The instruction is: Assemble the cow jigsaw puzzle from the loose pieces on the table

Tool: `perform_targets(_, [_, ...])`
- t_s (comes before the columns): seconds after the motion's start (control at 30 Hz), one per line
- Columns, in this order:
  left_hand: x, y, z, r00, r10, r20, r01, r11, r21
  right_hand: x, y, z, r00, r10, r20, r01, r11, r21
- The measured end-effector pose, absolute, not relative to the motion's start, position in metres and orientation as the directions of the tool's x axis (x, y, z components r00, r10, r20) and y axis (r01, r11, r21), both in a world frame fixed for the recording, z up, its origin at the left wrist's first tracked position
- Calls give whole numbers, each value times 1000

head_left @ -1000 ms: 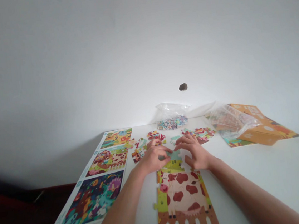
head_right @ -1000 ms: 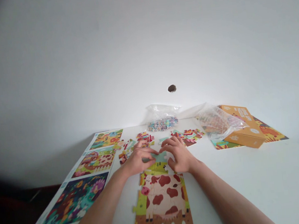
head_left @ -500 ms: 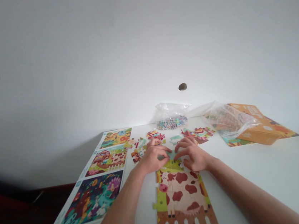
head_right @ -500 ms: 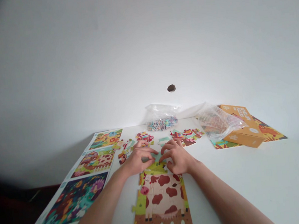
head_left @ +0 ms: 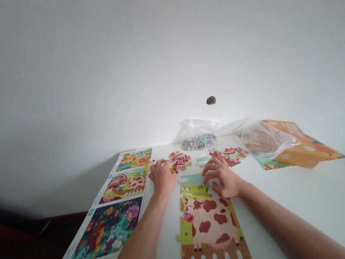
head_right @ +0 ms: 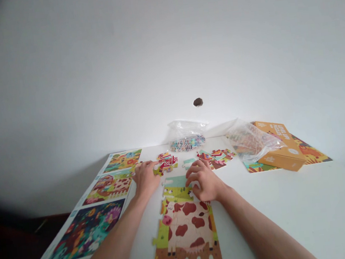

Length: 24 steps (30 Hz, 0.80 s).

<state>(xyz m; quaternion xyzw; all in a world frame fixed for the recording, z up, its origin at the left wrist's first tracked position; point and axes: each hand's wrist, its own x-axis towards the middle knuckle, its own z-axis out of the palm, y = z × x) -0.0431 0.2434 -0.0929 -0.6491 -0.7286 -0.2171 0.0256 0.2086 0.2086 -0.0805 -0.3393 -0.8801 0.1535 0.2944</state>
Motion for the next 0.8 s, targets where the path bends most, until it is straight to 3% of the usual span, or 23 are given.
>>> perform_targets(0.1, [-44,243,-93,-231,940,252,954,168,249,209,209,-81,-592,688,419,506,722,-471])
perform_targets(0.23, [-44,245,-95,-239,942,237,950,176,258,209,210,-83,-593,688,418,508,723,-469])
perform_targets(0.57, [-46,251,-106,-13,952,305,946,-87,313,209,208,-81,-588,696,412,519,716,-467])
perform_targets(0.8, [-42,248,-103,20,952,306,930,-130,344,209,209,-82,-590,693,415,529,720,-450])
